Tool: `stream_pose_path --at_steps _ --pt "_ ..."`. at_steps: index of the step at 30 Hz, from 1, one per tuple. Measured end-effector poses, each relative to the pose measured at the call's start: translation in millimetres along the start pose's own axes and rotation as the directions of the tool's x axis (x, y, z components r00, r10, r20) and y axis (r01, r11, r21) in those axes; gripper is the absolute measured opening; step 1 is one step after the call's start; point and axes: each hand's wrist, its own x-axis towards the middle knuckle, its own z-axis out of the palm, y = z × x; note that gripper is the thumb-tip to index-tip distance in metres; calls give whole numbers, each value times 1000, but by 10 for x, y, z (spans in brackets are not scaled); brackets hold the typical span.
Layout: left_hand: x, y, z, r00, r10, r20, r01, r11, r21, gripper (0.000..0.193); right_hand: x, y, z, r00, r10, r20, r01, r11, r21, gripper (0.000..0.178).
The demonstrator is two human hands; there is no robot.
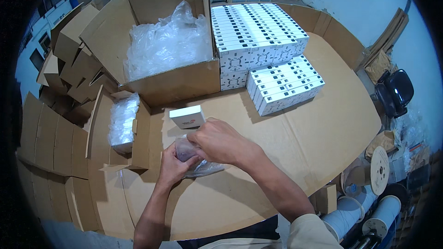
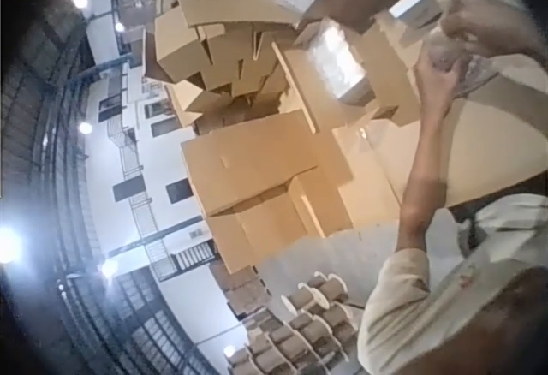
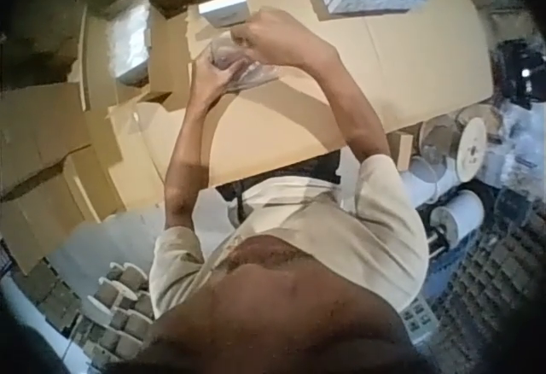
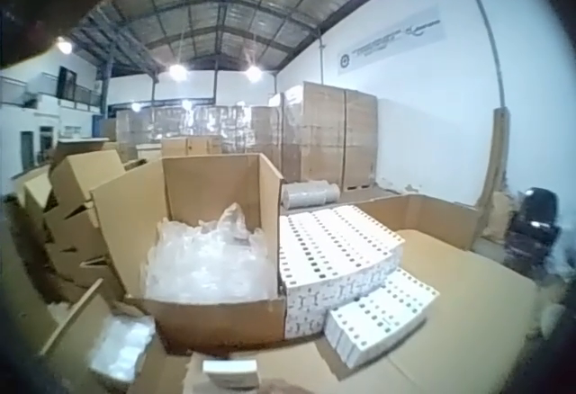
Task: Packaging small white product boxes into clear plastic bags and then into larger cardboard boxes in a warehouse setting.
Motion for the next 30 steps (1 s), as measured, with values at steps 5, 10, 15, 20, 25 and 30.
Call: stream_pose_path --at_steps 5,10,15,20,25,30 --pt "19 -21 -16 998 67 -11 -67 998 19 44 0 -1 8 1000 2 8 -3 994 111 14" --pt "2 -47 -72 997 -32 72 31 999 5 46 -5 72 79 998 -19 -57 28 987 157 14" --pt "8 -8 -114 982 -132 133 128 991 38 46 21 160 211 978 -68 -197 118 959 258 14" --pt "21 -56 -140 969 -205 137 198 978 66 46 77 200 298 860 -125 -495 240 954 177 11" --pt "42 -73 -102 982 -138 126 145 988 -52 46 46 423 473 806 56 -589 296 824 483 16" --pt "43 -125 -136 984 -150 101 152 988 -12 47 158 600 502 717 378 -586 399 467 789 30"
